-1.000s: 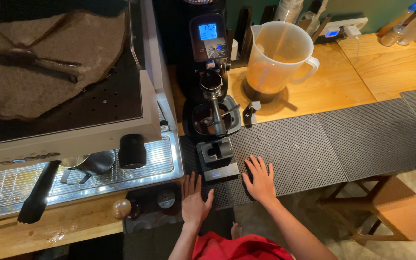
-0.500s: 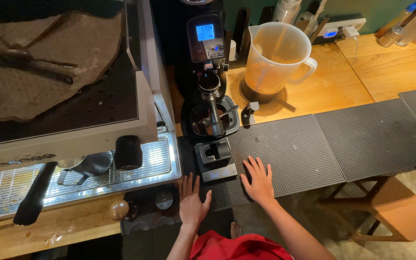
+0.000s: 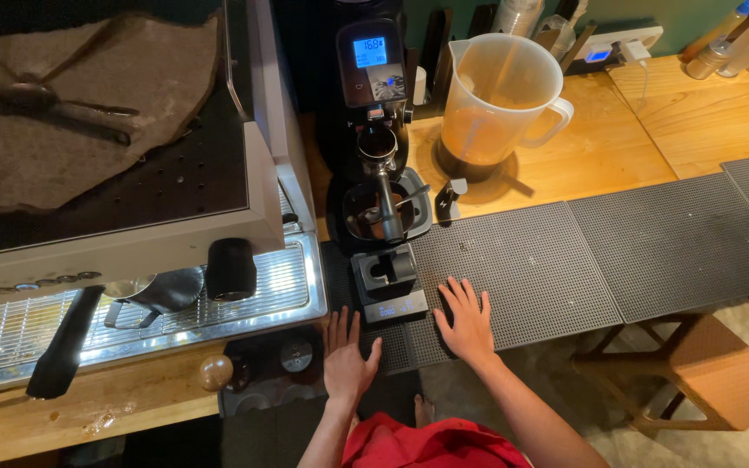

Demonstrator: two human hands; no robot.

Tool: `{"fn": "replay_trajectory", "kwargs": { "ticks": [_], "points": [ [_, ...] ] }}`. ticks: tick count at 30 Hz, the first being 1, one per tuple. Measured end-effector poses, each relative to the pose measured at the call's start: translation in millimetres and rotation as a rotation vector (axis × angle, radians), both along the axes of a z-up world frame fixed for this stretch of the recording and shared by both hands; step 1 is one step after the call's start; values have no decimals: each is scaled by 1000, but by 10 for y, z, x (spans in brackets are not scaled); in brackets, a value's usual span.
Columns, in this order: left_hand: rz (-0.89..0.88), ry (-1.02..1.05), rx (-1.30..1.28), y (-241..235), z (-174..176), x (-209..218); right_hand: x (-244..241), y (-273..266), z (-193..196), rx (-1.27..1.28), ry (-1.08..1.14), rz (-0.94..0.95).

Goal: The person prepares espresso by grinding coffee beans into a portafilter, tamping the grounds with a tamper, and wiping the portafilter with a cloth. The process is repeated multiple times, involving weighing the grounds and cleaning the equipment.

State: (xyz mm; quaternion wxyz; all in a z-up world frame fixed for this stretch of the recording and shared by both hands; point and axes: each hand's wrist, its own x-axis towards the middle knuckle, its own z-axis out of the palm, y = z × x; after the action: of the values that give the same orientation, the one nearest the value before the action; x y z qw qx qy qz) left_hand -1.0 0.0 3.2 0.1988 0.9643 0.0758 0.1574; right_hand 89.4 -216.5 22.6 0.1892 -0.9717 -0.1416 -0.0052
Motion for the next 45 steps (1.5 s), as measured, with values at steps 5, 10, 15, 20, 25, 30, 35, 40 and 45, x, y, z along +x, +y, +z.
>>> {"fn": "replay_trajectory", "kwargs": {
  "ticks": [5,10,15,20,25,30,35,40,45],
  "points": [
    [-1,-15,-2,1,10,0,-1,0,-1,-3,-6,2],
    [-5,-6,-10,-2,26,-3,-3,1,12,-11,0,2],
    [9,-9,23,-8,21,-1,-3,1,13,-18,-3,4],
    [3,-12,22,-3,2,2,2,-5,5,-8,-12,6],
    [4,-27,8,-10,19,2,2,-7,4,6,-12,8],
    [8,-17,29,-14,50,-2,11,-19,-56,-7,-38,12],
    [9,-16,21,-12,43,-6,5,-8,-15,4,-16,8],
    [13,-24,15,-13,38,6,3,-8,15,5,-17,9],
    [5,-21,-4,5,-81,0,-25,-86,-121,277,-45,-33]
  ]
}}
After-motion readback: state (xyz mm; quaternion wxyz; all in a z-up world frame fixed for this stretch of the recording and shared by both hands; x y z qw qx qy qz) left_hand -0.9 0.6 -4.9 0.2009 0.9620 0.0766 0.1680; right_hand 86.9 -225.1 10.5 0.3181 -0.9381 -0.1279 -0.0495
